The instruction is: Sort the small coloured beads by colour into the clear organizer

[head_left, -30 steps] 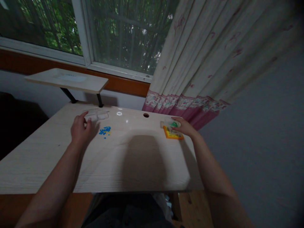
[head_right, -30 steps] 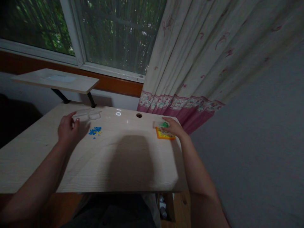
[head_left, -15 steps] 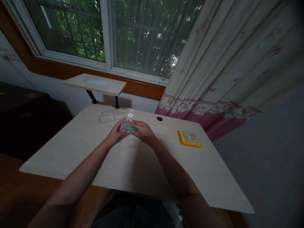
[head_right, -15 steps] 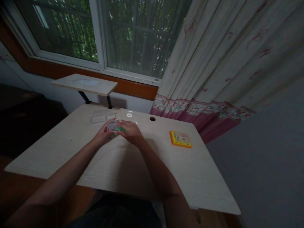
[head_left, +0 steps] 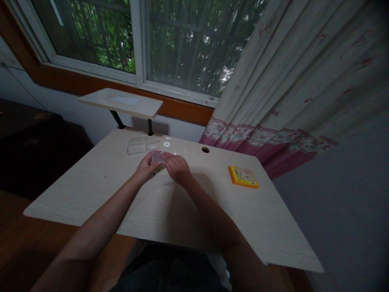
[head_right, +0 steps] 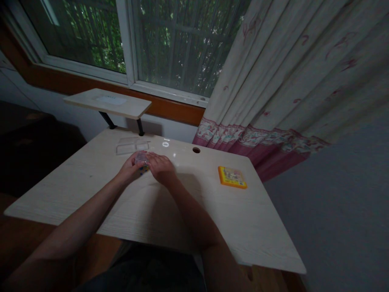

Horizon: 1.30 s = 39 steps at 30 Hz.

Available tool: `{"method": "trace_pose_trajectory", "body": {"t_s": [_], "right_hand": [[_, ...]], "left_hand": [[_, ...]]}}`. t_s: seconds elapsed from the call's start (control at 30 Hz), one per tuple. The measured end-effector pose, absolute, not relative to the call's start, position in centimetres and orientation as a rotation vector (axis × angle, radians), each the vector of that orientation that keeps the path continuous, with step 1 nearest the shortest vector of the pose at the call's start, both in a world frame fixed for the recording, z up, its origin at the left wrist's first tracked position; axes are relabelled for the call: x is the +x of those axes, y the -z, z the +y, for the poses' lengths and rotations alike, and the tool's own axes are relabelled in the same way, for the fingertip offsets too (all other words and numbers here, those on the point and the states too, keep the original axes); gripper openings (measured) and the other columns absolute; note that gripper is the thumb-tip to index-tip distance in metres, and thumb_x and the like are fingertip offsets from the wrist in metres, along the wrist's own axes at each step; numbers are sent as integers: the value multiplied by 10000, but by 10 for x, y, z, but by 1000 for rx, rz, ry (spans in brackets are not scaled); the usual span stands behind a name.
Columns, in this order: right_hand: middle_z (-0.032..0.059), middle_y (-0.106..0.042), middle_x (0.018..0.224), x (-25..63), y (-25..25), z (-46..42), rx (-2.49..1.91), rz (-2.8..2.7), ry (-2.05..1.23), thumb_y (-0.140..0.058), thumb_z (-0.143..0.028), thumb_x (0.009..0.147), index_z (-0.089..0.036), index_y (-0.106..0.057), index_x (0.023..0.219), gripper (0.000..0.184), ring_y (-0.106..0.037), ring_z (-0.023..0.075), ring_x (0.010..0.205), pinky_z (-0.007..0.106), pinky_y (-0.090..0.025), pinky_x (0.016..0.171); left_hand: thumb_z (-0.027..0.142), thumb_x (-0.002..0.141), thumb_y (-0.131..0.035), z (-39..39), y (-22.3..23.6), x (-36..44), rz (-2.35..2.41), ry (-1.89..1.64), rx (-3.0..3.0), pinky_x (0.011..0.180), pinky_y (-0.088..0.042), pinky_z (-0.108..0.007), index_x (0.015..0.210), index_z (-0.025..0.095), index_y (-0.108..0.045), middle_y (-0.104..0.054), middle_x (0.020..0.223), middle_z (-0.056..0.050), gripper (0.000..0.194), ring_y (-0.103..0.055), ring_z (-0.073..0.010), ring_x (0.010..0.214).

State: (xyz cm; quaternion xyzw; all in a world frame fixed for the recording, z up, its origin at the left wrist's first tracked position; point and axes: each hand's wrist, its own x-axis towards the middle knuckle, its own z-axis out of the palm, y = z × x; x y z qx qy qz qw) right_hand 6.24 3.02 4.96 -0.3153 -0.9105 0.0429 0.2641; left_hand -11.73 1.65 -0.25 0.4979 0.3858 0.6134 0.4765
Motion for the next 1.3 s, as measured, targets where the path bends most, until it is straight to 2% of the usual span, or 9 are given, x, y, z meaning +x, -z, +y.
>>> {"method": "trace_pose_trajectory", "body": {"t_s": [0.2,0.37,0.5,0.67,0.9,1.07,1.3], "right_hand": [[115,-633,1331,64,-45,32,-925,-2450,-75,-350,-306,1021,-190,-594,1287,379,-591,221,1235,366,-447,1062],[112,-728,1074,71,-51,40,-1183,-2352,-105,-315,-300,1029,-193,-647,1131,364,-679,205,1014,296,-514,929],[87,-730,1073,73,-52,47,-1111,-2317,-151,-348,-315,1026,-216,-640,1128,324,-670,189,1040,263,-506,941],[86,-726,1067,70,-47,60,-1122,-2146,-299,-346,-321,1021,-200,-650,1118,341,-690,205,1001,305,-526,931],[54,-683,1229,58,-19,76,-909,-1882,-621,-397,-341,1006,-251,-595,1269,341,-688,181,1067,328,-536,969],[33,-712,1160,44,4,82,-849,-1809,-719,-483,-367,974,-274,-646,1188,285,-675,182,1097,342,-523,1001],[20,-731,1062,33,28,85,-827,-1760,-790,-523,-337,953,-267,-650,1131,231,-699,178,1012,357,-546,963]], "left_hand": [[413,687,-822,16,4,-114,899,-1460,1179,956,-481,-375,1196,182,-578,-685,1139,-97,610,-662,-225,1011],[374,661,-848,17,6,-110,802,-1390,1261,1031,-452,-407,1196,189,-591,-676,1201,-110,621,-635,-264,1120],[366,656,-857,19,9,-111,801,-1414,1176,1046,-446,-398,1259,217,-569,-650,1270,-106,685,-619,-264,1167],[356,708,-826,16,-2,-115,755,-1407,979,982,-487,-373,1353,254,-498,-618,1335,-113,731,-647,-233,1122],[307,745,-769,26,-9,-131,800,-1589,813,967,-503,-379,1239,234,-562,-691,1211,-89,540,-677,-209,1059],[245,699,-758,38,1,-138,847,-1735,824,1046,-455,-424,1112,223,-613,-716,1153,-62,438,-677,-211,1065],[286,733,-696,42,12,-145,907,-1797,938,1054,-443,-477,1150,199,-609,-699,1189,-98,435,-657,-246,1113]]}}
